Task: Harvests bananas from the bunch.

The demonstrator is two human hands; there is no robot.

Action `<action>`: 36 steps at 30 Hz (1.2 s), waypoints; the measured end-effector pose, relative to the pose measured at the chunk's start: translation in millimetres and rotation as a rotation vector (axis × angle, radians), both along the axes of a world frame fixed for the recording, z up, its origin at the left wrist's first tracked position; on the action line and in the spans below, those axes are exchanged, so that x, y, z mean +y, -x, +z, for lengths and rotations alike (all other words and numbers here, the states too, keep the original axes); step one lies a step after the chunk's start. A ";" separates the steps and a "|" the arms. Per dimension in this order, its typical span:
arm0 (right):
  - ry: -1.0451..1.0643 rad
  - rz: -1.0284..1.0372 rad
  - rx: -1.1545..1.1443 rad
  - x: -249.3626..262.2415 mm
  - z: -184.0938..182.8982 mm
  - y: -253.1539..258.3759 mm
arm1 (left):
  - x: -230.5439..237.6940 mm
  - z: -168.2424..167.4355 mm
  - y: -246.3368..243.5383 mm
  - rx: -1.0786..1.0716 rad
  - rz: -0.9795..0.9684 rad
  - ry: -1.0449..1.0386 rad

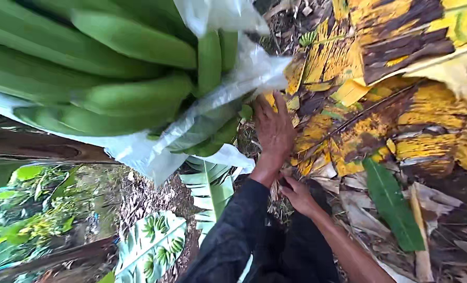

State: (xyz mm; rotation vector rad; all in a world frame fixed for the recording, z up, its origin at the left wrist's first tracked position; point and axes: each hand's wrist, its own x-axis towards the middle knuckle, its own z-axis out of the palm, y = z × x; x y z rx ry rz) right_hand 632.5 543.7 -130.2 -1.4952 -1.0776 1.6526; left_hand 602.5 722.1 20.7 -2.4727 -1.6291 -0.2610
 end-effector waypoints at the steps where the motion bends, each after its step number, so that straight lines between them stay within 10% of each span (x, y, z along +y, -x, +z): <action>1: -0.046 -0.018 0.021 8.5 -5.6 11.4 | 3.7 -8.9 9.6 0.030 -0.043 0.006; 14: -0.486 -0.324 0.212 109.1 -19.5 122.2 | 86.7 -27.7 7.9 0.244 -0.206 -0.311; 36: -0.634 -0.384 0.158 149.1 20.5 106.7 | 61.3 -9.6 -35.8 0.338 -0.156 -0.181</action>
